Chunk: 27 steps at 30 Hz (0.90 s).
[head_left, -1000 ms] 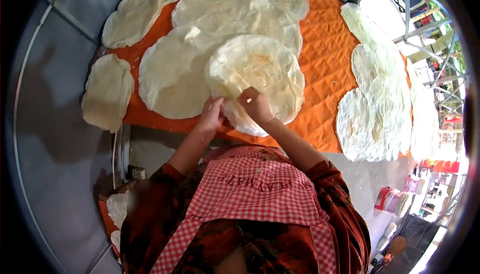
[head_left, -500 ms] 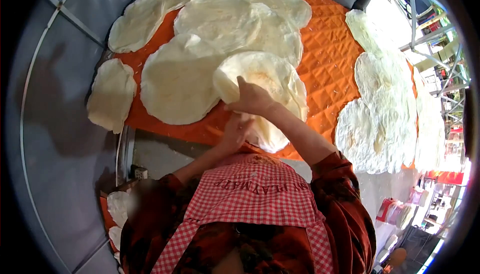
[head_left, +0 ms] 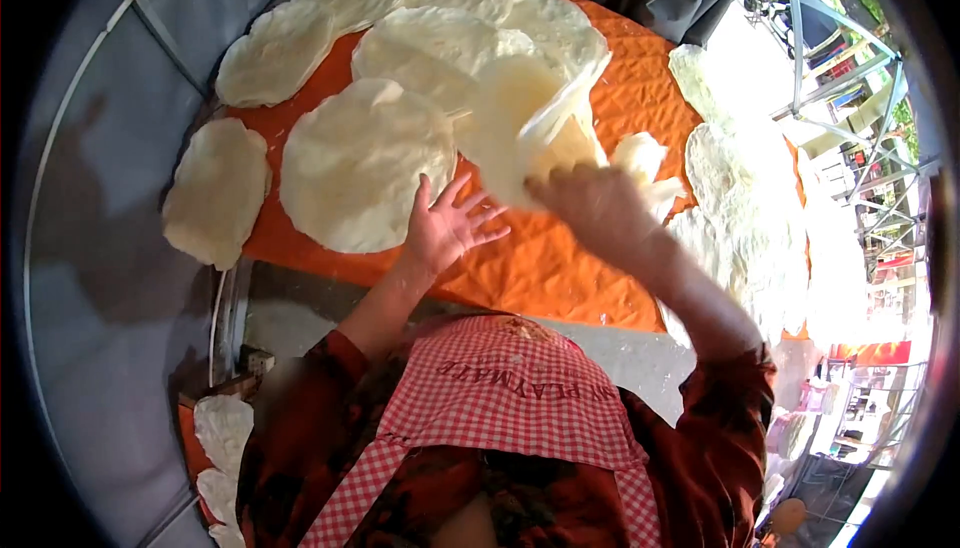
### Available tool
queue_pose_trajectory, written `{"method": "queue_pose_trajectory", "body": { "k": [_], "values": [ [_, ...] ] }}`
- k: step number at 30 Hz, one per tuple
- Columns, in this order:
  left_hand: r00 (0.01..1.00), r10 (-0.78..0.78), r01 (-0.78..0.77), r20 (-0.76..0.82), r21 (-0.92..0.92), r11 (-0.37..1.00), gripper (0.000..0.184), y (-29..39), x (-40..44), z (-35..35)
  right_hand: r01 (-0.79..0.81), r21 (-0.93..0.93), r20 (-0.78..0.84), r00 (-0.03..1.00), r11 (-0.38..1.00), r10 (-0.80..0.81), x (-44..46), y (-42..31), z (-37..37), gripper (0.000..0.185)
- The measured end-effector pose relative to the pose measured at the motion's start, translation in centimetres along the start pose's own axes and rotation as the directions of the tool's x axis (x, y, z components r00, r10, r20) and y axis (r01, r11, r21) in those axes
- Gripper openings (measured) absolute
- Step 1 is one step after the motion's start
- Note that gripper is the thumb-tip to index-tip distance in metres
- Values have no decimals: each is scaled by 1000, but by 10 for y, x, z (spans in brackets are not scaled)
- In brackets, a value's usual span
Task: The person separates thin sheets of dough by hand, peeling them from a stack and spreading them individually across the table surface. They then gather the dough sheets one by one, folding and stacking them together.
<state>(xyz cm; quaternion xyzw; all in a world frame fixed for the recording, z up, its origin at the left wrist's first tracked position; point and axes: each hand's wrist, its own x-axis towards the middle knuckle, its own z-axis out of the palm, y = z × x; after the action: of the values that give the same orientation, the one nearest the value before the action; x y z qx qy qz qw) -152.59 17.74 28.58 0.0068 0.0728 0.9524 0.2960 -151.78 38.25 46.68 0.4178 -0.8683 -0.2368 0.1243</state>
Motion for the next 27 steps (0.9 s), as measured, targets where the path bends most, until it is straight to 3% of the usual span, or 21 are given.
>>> {"method": "queue_pose_trajectory", "body": {
  "k": [1, 2, 3, 4, 6, 8, 9, 10, 12, 18, 23, 27],
  "values": [
    [998, 4, -2, 60, -30, 1000, 71, 2, -3, -1, 5, 53, -57, 998, 999, -2, -8, -26, 17, 21],
    [999, 30, -29, 20, -4, 1000, 68, 1, -5, -3, -8, -49, -17, 1000, 999, 7, -17, -53, 25, 18],
    [998, 56, -56, -21, 21, 998, 66, -2, -7, -4, 10, 209, -15, 1000, 978, -7, -23, -72, 49, 16],
    [994, 84, -81, -63, 48, 996, 63, -5, -9, -7, -71, 443, 246, 968, 894, -45, -28, -94, 72, 24],
    [975, 54, -29, -214, 120, 992, 53, -16, -15, -40, -254, 728, 293, 955, 637, 47, -30, -126, 95, 36],
    [930, 63, -8, -362, 153, 988, 50, -23, -26, -48, -419, 830, 292, 889, 369, 352, -12, -141, 108, 46],
    [929, 32, 22, -368, 142, 990, 48, -20, -28, -45, -460, 870, 306, 788, 178, 535, 1, -142, 98, 48],
    [921, 36, 39, -389, 184, 982, 49, -21, -30, -44, -508, 858, 371, 718, 80, 589, 10, -141, 94, 49],
    [908, 50, 72, -416, 273, 959, 50, -22, -29, -35, -514, 843, 288, 681, 159, 673, 19, -147, 112, 46],
    [920, 74, 50, -384, 304, 951, 49, -24, -28, -26, -438, 895, 408, 720, -88, 561, 10, -136, 124, 39],
    [928, 141, 43, -345, 475, 879, 48, -36, -23, -21, -355, 934, 274, 644, -39, 714, 20, -123, 129, 42],
    [929, 237, -6, -286, 627, 779, 45, -45, -19, -12, -454, 891, 350, 656, -22, 668, 39, -104, 120, 38]
  ]
}}
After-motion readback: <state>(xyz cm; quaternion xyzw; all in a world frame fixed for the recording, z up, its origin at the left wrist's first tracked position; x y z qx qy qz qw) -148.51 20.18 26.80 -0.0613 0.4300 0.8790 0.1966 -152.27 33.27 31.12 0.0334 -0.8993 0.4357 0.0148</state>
